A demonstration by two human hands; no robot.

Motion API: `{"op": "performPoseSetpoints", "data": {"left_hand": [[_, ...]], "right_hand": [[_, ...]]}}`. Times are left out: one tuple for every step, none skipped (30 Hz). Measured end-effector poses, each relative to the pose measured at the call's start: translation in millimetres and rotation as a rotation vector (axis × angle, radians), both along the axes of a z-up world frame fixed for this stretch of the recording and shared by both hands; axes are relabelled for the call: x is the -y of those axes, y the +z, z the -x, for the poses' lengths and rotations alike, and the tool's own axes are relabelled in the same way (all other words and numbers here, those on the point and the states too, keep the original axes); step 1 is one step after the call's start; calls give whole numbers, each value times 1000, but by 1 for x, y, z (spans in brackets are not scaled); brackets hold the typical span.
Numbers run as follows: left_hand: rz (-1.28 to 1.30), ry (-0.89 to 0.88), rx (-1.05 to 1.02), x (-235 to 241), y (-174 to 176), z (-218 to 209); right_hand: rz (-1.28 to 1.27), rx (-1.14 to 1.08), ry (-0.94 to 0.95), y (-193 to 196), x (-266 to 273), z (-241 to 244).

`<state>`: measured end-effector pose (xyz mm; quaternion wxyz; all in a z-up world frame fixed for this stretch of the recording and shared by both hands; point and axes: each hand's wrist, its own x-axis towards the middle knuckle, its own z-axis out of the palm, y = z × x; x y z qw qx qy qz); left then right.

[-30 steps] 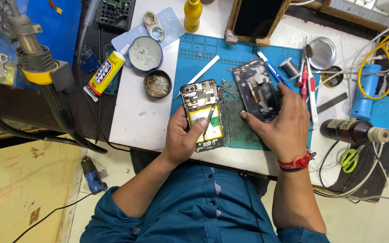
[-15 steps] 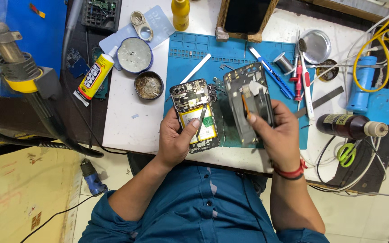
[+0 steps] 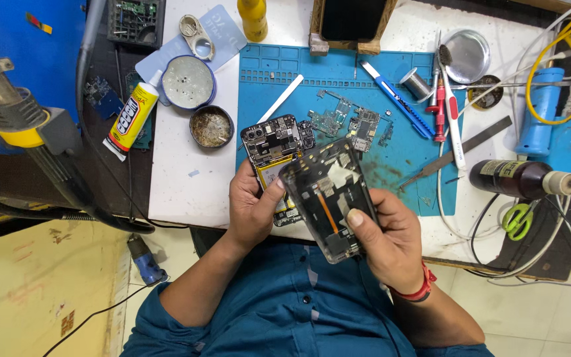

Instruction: The person uses a green-handled screwdriver to work on a small circuit board, then picks up a black smartphone and removes the SIM card tray. They open the phone's back cover, separate the screen assembly from the chassis, and place the phone down. The person then returns to the circuit board and continues working on it with the screwdriver.

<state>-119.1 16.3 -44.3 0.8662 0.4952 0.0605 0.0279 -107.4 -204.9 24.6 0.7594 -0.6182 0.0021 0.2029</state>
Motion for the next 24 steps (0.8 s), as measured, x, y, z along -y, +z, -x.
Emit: {"op": "performPoseSetpoints", "data": {"left_hand": [[-2,-2,-1,0,0,0],[-4,-3,-3,0,-1,1],[3,-4,-1,0,-2,1],[9,-4,2,0,-4,1],[16,-4,3,0,-5,1],[9,-8,3,-1,-6,1],[3,-13,3,-1,-6,2],[-4,-18,3,-2,-6,2],[2,-17,2,-1,-6,2],[7,-16,1,-1,-6,2],[13,-14,0,-1,-6,2],[14,-12,-1,-1,-6,2],[16,-10,-2,0,-6,2],[18,-7,-4,0,-6,2],[22,-7,3,0,-7,2],[25,-6,9,0,-7,1],[29,-7,16,0,-7,1],[34,-8,12,0,-7,1],[39,-10,8,0,-7,1],[43,-12,4,0,-8,2],[44,-11,3,0,-8,2],[44,-9,1,1,-8,2],[43,-7,0,1,-9,2],[44,-9,5,0,-9,2]], "right_hand": [[-6,-7,8,1,0,1],[-12,-13,16,2,-1,1],[-14,-15,21,2,-1,1],[-15,-17,27,2,-2,1],[-16,-20,32,3,-2,1],[-20,-26,32,3,-3,1],[-23,-32,31,3,-3,1],[-26,-38,30,3,-3,1],[-23,-31,28,3,-3,1],[-19,-25,27,4,-3,1],[-16,-18,26,4,-3,1],[-11,-11,26,4,-3,2],[-7,-4,26,4,-3,2],[-2,3,26,4,-3,2],[4,11,26,4,-3,2],[9,19,27,4,-3,2],[15,27,26,4,-3,3],[9,18,25,5,-3,3],[2,9,23,5,-4,3],[-4,-1,22,5,-4,4],[-4,0,20,5,-4,4],[-4,0,18,5,-4,4],[-4,1,16,5,-4,4],[0,13,15,5,-4,5]]}}
